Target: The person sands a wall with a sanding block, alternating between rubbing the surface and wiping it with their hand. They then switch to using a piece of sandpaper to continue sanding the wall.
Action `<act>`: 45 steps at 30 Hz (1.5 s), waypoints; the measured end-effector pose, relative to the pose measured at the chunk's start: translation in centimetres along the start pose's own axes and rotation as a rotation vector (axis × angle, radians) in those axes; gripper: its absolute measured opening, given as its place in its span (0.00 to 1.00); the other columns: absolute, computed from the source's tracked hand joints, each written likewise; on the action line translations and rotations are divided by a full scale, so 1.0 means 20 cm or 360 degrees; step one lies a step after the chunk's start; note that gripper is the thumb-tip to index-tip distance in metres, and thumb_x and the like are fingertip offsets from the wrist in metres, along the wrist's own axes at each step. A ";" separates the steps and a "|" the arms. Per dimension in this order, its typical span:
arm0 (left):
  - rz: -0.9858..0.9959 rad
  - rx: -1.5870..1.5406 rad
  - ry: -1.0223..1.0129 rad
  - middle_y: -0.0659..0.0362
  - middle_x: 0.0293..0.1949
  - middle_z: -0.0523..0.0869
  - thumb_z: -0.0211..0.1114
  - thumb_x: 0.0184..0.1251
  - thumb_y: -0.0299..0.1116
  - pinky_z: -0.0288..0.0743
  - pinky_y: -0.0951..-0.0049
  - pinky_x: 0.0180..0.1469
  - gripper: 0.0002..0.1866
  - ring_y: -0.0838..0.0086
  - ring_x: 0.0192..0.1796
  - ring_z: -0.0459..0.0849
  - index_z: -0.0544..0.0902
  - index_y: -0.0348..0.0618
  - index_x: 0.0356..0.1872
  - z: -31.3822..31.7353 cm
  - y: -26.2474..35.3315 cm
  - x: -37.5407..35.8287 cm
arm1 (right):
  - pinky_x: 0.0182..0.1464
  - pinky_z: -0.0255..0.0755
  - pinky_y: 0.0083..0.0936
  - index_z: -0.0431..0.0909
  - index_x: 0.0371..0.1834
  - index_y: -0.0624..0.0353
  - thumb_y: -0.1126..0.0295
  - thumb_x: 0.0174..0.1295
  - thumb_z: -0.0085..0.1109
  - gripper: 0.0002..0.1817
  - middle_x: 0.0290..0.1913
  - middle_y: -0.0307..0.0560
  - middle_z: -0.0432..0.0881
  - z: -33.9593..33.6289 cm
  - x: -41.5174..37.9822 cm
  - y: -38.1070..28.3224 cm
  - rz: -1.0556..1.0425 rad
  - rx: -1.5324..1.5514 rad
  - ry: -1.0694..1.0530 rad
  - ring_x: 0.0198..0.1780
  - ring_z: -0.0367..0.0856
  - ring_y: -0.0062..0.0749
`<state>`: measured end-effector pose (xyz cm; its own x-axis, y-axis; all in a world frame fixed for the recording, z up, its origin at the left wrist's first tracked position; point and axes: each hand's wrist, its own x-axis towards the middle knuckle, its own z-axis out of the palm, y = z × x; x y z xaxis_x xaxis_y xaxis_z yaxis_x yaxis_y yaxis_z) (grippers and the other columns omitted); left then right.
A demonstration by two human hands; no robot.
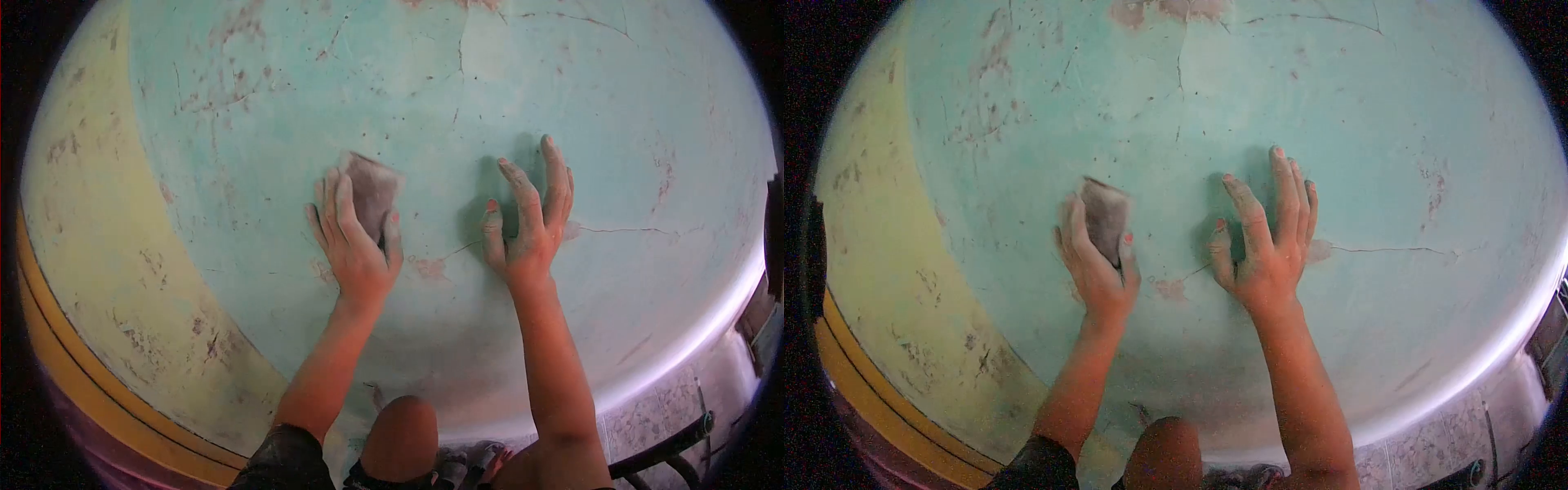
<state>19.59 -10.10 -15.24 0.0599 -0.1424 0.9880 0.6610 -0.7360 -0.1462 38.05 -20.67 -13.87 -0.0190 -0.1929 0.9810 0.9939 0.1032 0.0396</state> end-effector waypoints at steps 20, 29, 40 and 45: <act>-0.0263 -0.0015 0.0152 0.42 0.73 0.64 0.58 0.78 0.46 0.56 0.56 0.77 0.35 0.53 0.76 0.63 0.59 0.33 0.74 -0.17 -0.55 -0.03 | 0.73 0.56 0.54 0.83 0.57 0.52 0.67 0.55 0.61 0.23 0.72 0.63 0.70 0.05 0.00 0.01 -0.0025 0.0050 0.0158 0.72 0.69 0.53; -0.0003 -0.0194 0.0202 0.43 0.68 0.73 0.68 0.67 0.42 0.56 0.43 0.74 0.36 0.46 0.72 0.69 0.65 0.35 0.71 0.01 -0.11 0.21 | 0.76 0.53 0.50 0.81 0.58 0.59 0.70 0.59 0.61 0.22 0.73 0.63 0.69 0.01 0.01 -0.03 -0.0074 -0.0026 0.0015 0.74 0.65 0.53; -0.0004 -0.0053 0.0114 0.41 0.69 0.71 0.66 0.69 0.39 0.59 0.43 0.71 0.34 0.45 0.71 0.70 0.65 0.33 0.71 0.05 0.07 0.19 | 0.76 0.52 0.54 0.82 0.57 0.51 0.67 0.54 0.62 0.24 0.72 0.59 0.71 0.01 0.00 -0.03 0.0023 -0.0064 -0.0025 0.73 0.68 0.54; -0.0106 -0.0117 0.0283 0.42 0.70 0.71 0.66 0.70 0.41 0.56 0.41 0.73 0.35 0.46 0.72 0.68 0.64 0.35 0.72 0.09 0.01 0.43 | 0.75 0.53 0.55 0.82 0.57 0.51 0.68 0.53 0.62 0.24 0.71 0.58 0.72 0.00 0.00 -0.02 0.0011 -0.0047 -0.0025 0.72 0.69 0.55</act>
<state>21.58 -10.40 -6.69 -0.1195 -0.2019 0.9721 0.6023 -0.7931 -0.0906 37.55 -20.63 -13.95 -0.0136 -0.1772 0.9841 0.9968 0.0757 0.0274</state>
